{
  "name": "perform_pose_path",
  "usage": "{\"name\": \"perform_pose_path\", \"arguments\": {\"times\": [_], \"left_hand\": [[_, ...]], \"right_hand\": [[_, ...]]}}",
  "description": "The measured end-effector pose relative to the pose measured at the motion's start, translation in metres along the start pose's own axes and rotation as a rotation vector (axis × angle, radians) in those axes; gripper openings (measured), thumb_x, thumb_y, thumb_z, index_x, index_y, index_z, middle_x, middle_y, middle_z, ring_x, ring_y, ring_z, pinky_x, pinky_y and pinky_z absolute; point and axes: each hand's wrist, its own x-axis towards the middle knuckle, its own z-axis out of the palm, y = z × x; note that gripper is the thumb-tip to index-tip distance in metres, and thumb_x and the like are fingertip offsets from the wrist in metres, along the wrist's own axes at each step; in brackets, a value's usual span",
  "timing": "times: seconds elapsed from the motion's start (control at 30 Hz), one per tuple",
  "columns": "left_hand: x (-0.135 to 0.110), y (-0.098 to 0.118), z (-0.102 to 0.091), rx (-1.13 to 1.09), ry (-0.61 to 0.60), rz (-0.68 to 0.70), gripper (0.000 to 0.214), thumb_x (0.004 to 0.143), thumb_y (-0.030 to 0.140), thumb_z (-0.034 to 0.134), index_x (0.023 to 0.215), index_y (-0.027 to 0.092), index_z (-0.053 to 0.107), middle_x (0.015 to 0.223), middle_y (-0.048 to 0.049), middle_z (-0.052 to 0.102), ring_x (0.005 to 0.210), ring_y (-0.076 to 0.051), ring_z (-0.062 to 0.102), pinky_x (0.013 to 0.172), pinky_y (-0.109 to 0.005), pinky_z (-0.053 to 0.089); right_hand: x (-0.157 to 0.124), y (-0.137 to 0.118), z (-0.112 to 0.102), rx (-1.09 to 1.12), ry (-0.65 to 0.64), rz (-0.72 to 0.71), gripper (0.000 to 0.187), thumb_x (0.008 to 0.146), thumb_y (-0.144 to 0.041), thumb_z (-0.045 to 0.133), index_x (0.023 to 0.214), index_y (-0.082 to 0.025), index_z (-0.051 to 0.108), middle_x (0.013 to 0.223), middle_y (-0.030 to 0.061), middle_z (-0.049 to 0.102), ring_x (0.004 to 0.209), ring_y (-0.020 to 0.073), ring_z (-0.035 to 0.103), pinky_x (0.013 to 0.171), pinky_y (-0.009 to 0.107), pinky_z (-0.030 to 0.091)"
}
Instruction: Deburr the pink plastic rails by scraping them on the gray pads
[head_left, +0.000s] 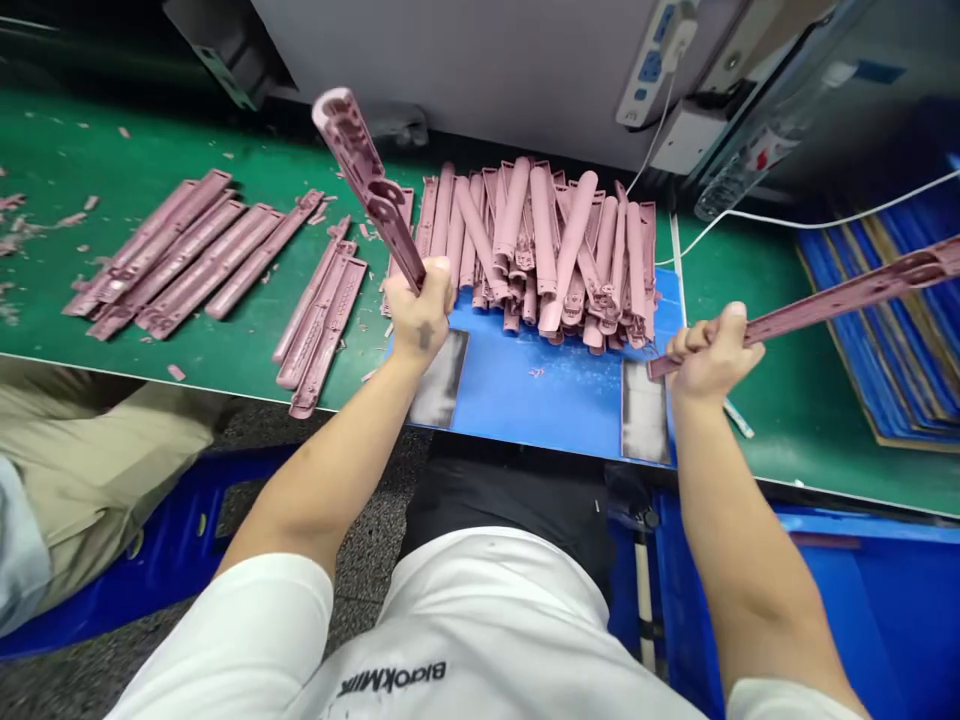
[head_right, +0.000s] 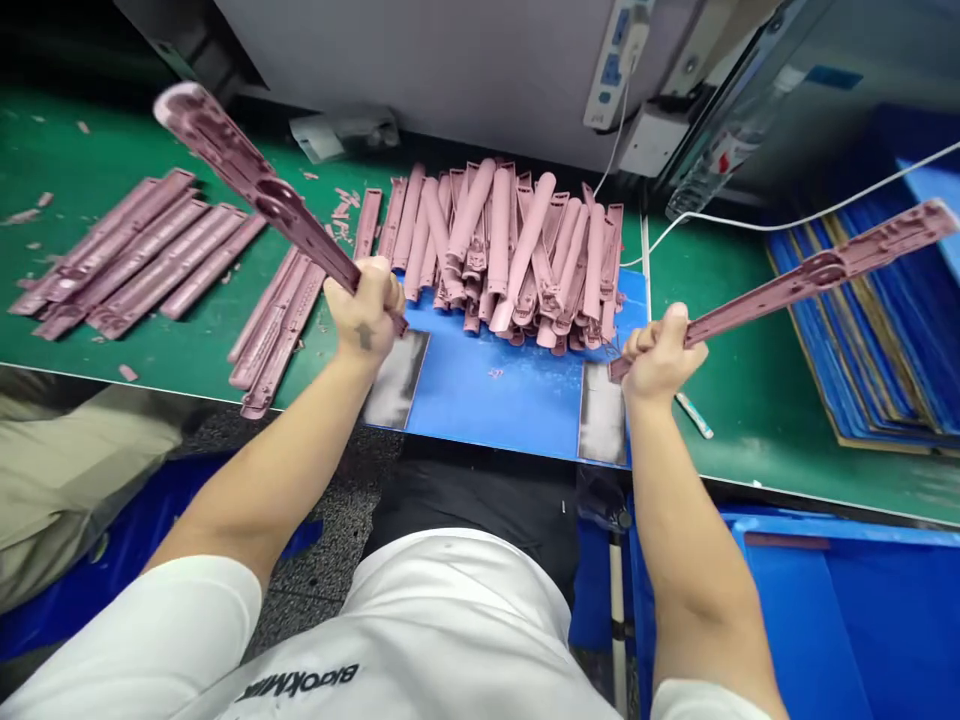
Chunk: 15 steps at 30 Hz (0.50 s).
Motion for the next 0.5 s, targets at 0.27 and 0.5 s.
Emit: {"name": "perform_pose_path", "arguments": {"times": [0.27,0.5], "left_hand": [[-0.002,0.006,0.003,0.035,-0.06,-0.173,0.088,0.083,0.082,0.092,0.059,0.026,0.028,0.052,0.0082,0.02,0.045,-0.007,0.023,0.045,-0.026,0.021],[-0.005,0.016,-0.006,0.163,-0.078,-0.389,0.074,0.092,0.063,0.089,0.061,0.025,0.033,0.051,0.0058,0.027,0.043,-0.008,0.027,0.043,-0.026,0.018]], "right_hand": [[-0.004,-0.001,0.001,0.013,-0.037,0.022,0.087,0.082,-0.071,0.099,0.056,-0.026,0.03,0.047,-0.0085,0.027,0.04,0.0067,0.025,0.038,0.026,0.025],[-0.004,-0.012,-0.002,-0.116,-0.113,0.28,0.081,0.079,-0.063,0.102,0.059,-0.028,0.031,0.048,-0.0105,0.026,0.04,0.0065,0.023,0.036,0.026,0.022]]}}
